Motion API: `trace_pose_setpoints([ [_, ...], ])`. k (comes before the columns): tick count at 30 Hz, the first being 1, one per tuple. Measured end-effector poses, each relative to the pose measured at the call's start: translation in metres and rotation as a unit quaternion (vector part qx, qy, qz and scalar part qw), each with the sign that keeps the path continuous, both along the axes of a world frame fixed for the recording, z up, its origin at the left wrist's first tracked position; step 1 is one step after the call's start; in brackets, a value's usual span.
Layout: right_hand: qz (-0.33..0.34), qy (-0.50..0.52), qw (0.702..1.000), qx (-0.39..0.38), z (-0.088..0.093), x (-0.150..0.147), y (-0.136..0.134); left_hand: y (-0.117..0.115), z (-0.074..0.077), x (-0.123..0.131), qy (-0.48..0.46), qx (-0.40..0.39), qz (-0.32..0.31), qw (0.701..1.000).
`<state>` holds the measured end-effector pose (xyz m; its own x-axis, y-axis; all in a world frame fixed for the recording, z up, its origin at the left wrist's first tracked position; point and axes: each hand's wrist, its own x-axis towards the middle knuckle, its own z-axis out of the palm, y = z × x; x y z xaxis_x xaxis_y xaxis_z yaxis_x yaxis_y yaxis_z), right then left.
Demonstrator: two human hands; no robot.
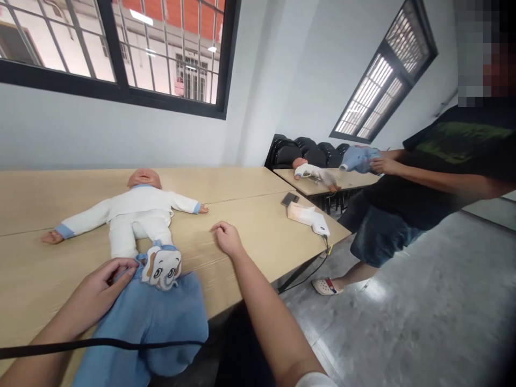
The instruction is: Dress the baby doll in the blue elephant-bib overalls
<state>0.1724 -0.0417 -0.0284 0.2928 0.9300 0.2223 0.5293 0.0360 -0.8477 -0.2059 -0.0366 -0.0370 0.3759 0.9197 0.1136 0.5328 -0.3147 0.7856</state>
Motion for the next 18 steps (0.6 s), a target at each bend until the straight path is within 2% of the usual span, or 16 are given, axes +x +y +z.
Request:
trace_pose_setpoints([
  [10, -0.002, 0.008, 1.000, 0.000, 0.0010, -0.0002, -0.0008, 0.0006, -0.0005, 0.0010, -0.002, 0.000, 0.000, 1.000],
  [18, -0.002, -0.002, 1.000, 0.001, -0.0012, -0.0007, 0.0000, -0.0033, 0.0065, 0.0025, -0.015, -0.026, 0.003, 1.000],
])
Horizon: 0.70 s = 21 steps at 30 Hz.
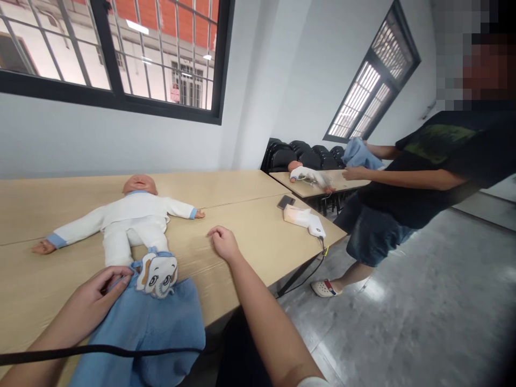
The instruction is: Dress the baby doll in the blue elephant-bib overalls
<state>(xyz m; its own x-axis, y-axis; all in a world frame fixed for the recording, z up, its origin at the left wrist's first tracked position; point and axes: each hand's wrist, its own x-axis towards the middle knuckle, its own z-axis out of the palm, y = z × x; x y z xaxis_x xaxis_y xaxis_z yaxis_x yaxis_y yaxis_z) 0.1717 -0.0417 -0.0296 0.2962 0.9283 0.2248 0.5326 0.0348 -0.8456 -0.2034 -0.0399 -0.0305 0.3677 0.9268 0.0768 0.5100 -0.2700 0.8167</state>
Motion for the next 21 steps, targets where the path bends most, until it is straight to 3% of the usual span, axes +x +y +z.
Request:
trace_pose_setpoints([
  [7, -0.002, -0.009, 1.000, 0.003, 0.001, -0.001, 0.000, 0.005, -0.011, -0.004, 0.017, -0.003, -0.006, 1.000],
  [21, 0.000, -0.011, 1.000, -0.002, 0.000, -0.002, 0.000, 0.008, -0.012, -0.007, 0.013, 0.003, -0.004, 1.000],
])
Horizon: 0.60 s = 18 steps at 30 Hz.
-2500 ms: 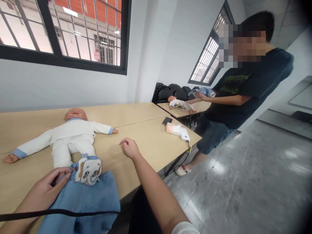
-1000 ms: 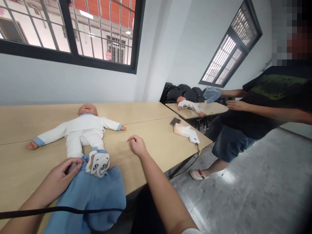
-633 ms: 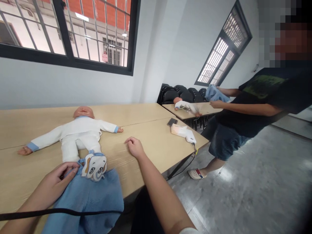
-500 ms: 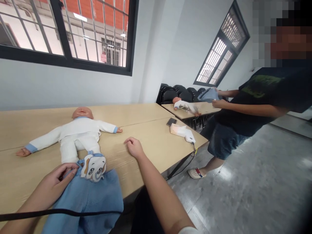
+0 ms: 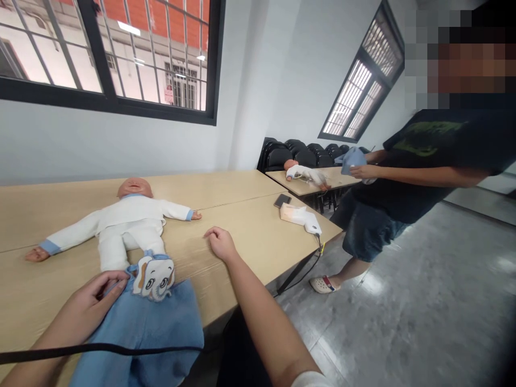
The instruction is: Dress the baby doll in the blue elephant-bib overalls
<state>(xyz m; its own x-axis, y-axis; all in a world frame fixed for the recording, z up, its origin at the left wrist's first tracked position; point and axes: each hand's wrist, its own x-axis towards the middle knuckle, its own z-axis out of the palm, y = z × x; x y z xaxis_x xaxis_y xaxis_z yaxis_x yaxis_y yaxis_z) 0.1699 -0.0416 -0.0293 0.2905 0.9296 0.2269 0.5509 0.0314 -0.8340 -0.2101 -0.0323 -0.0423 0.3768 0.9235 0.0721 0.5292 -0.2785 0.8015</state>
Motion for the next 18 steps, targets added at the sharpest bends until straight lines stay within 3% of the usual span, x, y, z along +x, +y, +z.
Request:
trace_pose_setpoints([
  [18, 0.000, 0.005, 1.000, 0.009, 0.0012, -0.0004, 0.0002, 0.0005, -0.0024, -0.0029, 0.000, -0.013, 0.000, 1.000],
])
